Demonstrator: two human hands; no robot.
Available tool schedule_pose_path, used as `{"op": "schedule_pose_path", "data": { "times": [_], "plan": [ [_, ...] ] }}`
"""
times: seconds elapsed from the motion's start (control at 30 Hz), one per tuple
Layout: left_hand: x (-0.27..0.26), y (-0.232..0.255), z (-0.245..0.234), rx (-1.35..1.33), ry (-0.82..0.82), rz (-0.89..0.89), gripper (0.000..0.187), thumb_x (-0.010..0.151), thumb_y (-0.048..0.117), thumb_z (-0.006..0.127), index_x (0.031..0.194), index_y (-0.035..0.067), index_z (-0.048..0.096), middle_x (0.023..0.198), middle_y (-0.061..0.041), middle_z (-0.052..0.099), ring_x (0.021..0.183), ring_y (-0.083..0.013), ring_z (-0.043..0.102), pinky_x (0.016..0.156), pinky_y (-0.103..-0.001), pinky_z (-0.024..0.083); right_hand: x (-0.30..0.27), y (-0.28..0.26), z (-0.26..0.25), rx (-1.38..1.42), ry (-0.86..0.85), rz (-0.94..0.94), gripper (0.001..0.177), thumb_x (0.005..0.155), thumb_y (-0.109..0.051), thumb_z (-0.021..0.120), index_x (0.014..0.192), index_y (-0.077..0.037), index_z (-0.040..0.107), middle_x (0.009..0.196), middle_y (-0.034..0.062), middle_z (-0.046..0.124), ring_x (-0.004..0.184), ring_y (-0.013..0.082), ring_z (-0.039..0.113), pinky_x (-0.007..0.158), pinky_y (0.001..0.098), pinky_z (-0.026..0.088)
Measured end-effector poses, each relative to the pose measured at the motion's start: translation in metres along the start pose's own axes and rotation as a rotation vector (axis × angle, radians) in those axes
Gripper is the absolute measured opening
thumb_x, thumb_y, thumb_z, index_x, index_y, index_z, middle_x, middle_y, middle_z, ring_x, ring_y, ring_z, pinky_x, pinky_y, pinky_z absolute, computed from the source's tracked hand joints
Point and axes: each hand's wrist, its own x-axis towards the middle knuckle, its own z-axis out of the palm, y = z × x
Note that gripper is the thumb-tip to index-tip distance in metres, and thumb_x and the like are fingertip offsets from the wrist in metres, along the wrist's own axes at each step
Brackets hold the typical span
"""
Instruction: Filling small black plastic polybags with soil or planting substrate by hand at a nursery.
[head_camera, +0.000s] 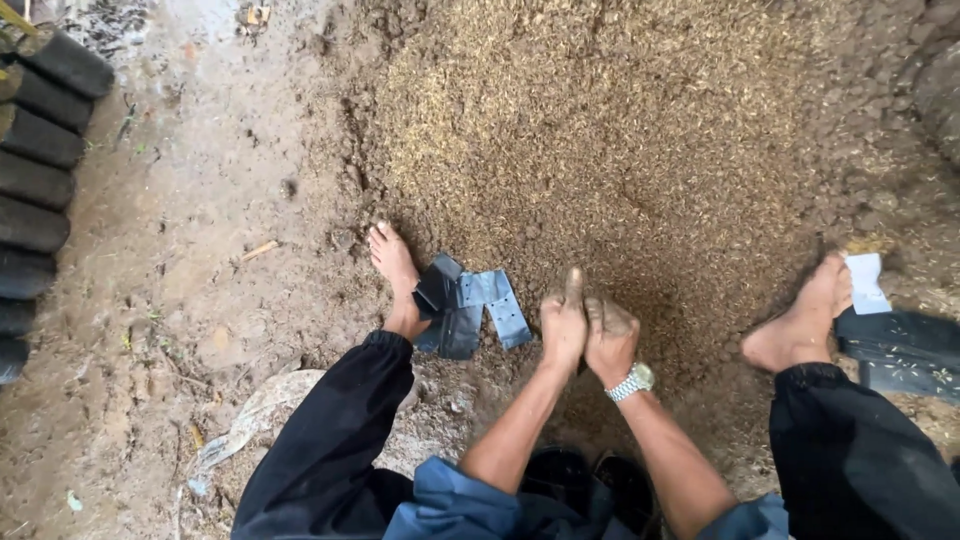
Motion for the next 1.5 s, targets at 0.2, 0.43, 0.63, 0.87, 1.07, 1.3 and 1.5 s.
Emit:
{"op": "schedule_pose_path", "data": {
  "times": [0.2,0.43,0.63,0.87,1.07,1.3,1.5],
  "plan": [
    [-0.012,0.014,0.004,-0.028,-0.037,0.076,0.055,0.101,0.051,0.065,0.061,0.013,0.065,0.057,-0.002,0.061,0.055,-0.0130,0.055,0.056,-0.030,0.041,0.012,0.004,-0.006,-0.030,-0.008,-0.020,0.042,0.104,-0.004,0.060,0.063,0.002,0.060,0.056,0.0214,0.058,0.049,0.0411,0.056,0.050,0.0422,0.047],
    [-0.006,0.033,-0.042,0.030,-0.364,0.215,0.050,0.107,0.045,0.059,0.120,-0.001,0.073,0.122,-0.017,0.071,0.125,-0.0245,0.061,0.112,-0.047,0.043,0.034,-0.002,-0.044,-0.127,0.013,-0.054,0.044,0.104,-0.006,0.061,0.061,-0.003,0.052,0.055,0.0195,0.052,0.051,0.0398,0.057,0.048,0.0426,0.044],
    [-0.018,0.058,-0.050,0.277,-0.668,0.411,0.016,0.096,0.014,0.076,0.101,0.000,0.080,0.082,-0.014,0.073,0.075,-0.0182,0.067,0.071,-0.034,0.057,0.040,0.026,-0.051,-0.158,0.003,-0.160,0.054,0.110,-0.037,0.058,0.065,-0.008,0.058,0.057,0.0071,0.056,0.053,0.0302,0.058,0.051,0.0378,0.048],
    [0.006,0.032,-0.045,0.420,-0.370,0.469,0.031,0.065,0.025,0.097,0.069,0.008,0.072,0.054,-0.006,0.060,0.052,-0.0169,0.058,0.049,-0.028,0.043,0.028,-0.016,-0.054,0.128,-0.068,0.425,0.023,0.107,-0.027,0.064,0.095,-0.008,0.063,0.072,0.0084,0.062,0.063,0.0197,0.060,0.057,0.0349,0.047],
    [0.016,0.023,-0.053,0.557,-0.338,0.589,0.052,0.058,0.033,0.099,0.063,0.009,0.054,0.051,-0.011,0.054,0.052,-0.0270,0.056,0.053,-0.037,0.044,0.034,-0.023,-0.058,0.505,-0.306,0.582,0.017,0.097,-0.005,0.071,0.084,-0.003,0.060,0.065,0.0078,0.060,0.049,0.0143,0.062,0.043,0.0263,0.049],
    [0.044,-0.009,-0.066,0.331,-0.319,0.742,0.059,0.063,0.032,0.103,0.059,0.010,0.048,0.049,-0.006,0.049,0.048,-0.0184,0.048,0.050,-0.028,0.039,0.027,-0.009,-0.063,0.387,-0.505,0.703,0.022,0.086,0.003,0.078,0.097,-0.003,0.061,0.084,0.0088,0.068,0.074,0.0155,0.068,0.063,0.0291,0.062],
    [0.013,0.013,-0.060,0.462,-0.387,0.557,0.041,0.080,0.031,0.091,0.096,0.009,0.060,0.084,-0.013,0.068,0.084,-0.0307,0.070,0.069,-0.044,0.055,0.017,0.007,-0.049,0.194,-0.373,0.645,0.018,0.081,-0.002,0.076,0.098,-0.006,0.070,0.071,0.0066,0.064,0.056,0.0123,0.062,0.046,0.0249,0.047]
  ]
}}
